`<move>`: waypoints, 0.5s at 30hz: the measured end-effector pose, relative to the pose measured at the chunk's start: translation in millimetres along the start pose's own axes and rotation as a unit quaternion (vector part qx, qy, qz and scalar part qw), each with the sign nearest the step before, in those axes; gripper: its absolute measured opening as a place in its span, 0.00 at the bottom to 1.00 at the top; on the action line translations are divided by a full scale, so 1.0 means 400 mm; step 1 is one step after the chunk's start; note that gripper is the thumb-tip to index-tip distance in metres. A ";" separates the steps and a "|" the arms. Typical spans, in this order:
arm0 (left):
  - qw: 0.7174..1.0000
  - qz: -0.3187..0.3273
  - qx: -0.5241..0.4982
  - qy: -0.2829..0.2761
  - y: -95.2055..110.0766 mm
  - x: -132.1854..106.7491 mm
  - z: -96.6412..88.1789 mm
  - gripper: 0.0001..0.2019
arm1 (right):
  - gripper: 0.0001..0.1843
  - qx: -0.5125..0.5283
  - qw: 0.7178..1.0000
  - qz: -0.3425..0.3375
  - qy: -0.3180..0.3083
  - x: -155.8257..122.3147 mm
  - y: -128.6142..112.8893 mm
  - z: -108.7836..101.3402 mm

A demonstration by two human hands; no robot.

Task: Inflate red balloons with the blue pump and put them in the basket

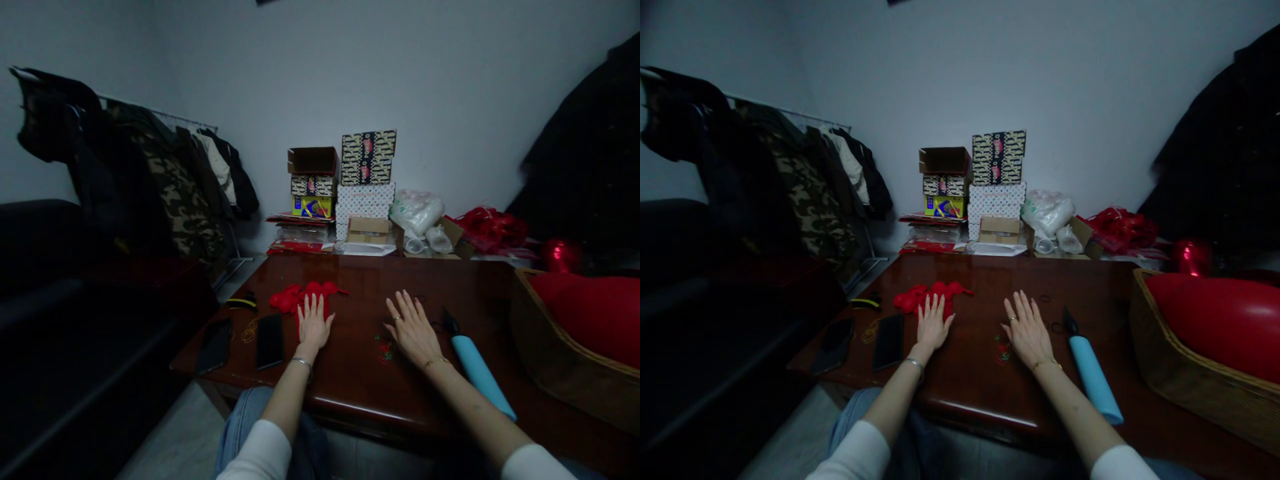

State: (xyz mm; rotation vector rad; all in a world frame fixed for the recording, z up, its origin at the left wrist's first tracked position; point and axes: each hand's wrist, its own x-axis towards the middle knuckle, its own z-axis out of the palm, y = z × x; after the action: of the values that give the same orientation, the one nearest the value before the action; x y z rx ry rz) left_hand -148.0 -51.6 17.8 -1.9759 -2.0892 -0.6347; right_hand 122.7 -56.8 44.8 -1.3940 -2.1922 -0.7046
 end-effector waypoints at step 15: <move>0.981 0.119 0.022 -0.154 -0.125 0.069 0.040 0.21 | 0.35 0.022 0.998 -0.041 -0.045 -0.016 -0.002 0.128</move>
State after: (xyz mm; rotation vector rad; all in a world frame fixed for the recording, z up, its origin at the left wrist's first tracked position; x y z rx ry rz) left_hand -197.5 -20.6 6.6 -2.3767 -1.9542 -0.2483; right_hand 119.5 -29.3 1.5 -1.3452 -2.3308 -0.6295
